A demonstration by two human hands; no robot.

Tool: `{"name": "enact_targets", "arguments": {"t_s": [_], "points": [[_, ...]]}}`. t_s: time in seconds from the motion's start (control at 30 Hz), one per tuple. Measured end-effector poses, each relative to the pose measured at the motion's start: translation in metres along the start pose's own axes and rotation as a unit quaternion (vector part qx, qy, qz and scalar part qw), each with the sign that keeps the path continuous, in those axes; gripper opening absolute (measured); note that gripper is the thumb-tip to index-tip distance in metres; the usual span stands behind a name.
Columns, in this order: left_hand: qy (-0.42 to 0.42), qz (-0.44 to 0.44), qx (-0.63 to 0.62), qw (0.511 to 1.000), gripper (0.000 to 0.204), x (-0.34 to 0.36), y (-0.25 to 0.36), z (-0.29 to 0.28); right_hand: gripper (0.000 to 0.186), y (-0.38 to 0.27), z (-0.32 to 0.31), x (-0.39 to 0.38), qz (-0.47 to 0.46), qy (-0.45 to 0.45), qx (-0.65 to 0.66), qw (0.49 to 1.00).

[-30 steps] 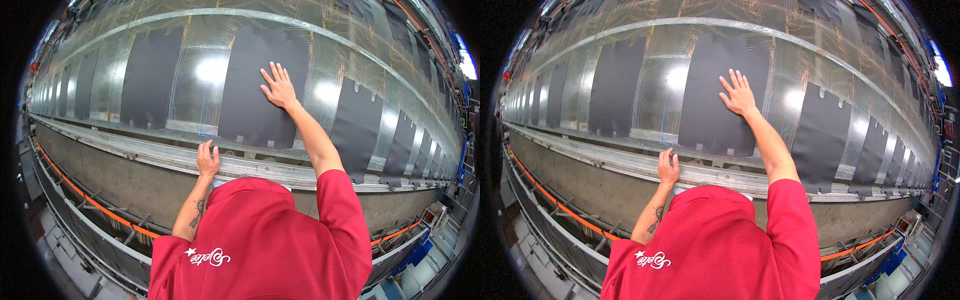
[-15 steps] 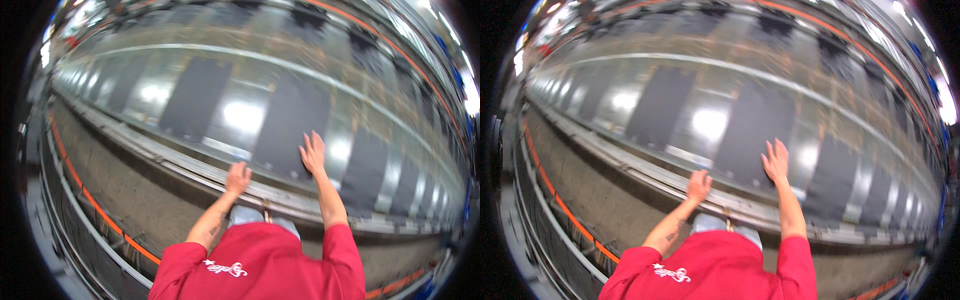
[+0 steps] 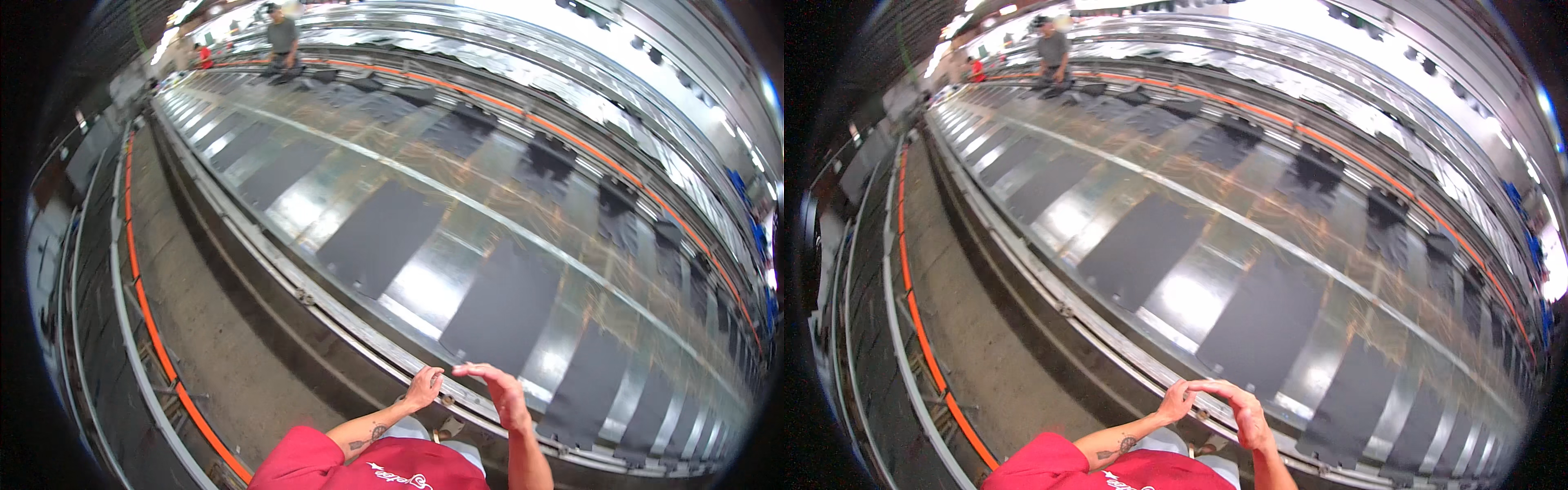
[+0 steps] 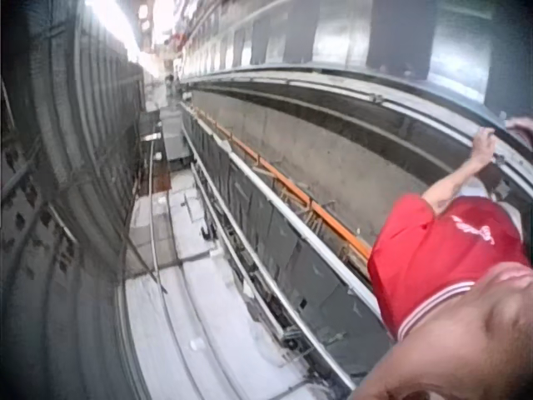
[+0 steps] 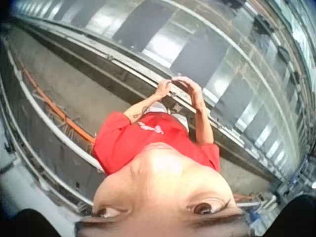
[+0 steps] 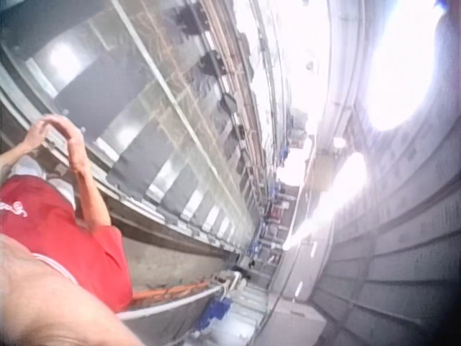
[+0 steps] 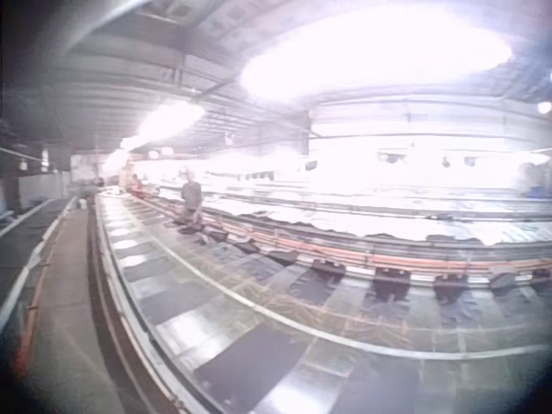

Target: The person places black rectangular sheets onto a large, curved, metallic surface. They align the sheets with existing ones and smooth them down with their hands to ensure they are flat and secure.

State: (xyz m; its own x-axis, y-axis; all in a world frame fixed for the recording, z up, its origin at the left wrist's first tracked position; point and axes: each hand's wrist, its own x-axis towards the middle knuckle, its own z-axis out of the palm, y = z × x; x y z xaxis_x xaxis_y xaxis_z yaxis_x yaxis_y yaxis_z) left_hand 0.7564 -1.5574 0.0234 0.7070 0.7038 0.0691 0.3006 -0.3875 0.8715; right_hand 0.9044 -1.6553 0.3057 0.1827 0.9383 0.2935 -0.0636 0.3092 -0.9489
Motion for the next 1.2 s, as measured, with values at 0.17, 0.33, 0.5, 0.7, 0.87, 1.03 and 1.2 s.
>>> {"name": "enact_targets", "arguments": {"t_s": [0.17, 0.33, 0.5, 0.7, 0.87, 1.03, 1.2], "points": [[-0.013, 0.024, -0.056, 0.998, 0.025, -0.019, 0.06, 0.056, 0.073, -0.136, 0.032, 0.018, -0.301, -0.17, 0.23, 0.91], [-0.012, 0.049, -0.058, 0.997, 0.022, -0.037, 0.112, 0.118, 0.082, -0.173, -0.012, -0.049, -0.409, -0.144, 0.201, 0.878], [-0.008, 0.028, -0.023, 0.999, 0.02, -0.058, 0.132, 0.207, 0.08, -0.188, -0.082, -0.125, -0.486, -0.072, 0.169, 0.854], [0.1, 0.024, 0.081, 0.991, 0.014, -0.068, 0.116, 0.291, 0.082, -0.228, -0.167, -0.208, -0.466, -0.075, 0.127, 0.872], [0.178, 0.082, 0.146, 0.97, 0.01, -0.066, 0.118, 0.316, 0.072, -0.264, -0.191, -0.23, -0.345, -0.189, 0.136, 0.909], [0.23, 0.044, 0.174, 0.956, 0.01, -0.069, 0.112, 0.308, 0.036, -0.277, -0.194, -0.189, -0.312, -0.319, -0.102, 0.889], [0.224, 0.038, 0.185, 0.956, 0.01, -0.063, 0.119, 0.32, 0.019, -0.298, -0.148, -0.197, -0.471, -0.193, -0.416, 0.754]]}}
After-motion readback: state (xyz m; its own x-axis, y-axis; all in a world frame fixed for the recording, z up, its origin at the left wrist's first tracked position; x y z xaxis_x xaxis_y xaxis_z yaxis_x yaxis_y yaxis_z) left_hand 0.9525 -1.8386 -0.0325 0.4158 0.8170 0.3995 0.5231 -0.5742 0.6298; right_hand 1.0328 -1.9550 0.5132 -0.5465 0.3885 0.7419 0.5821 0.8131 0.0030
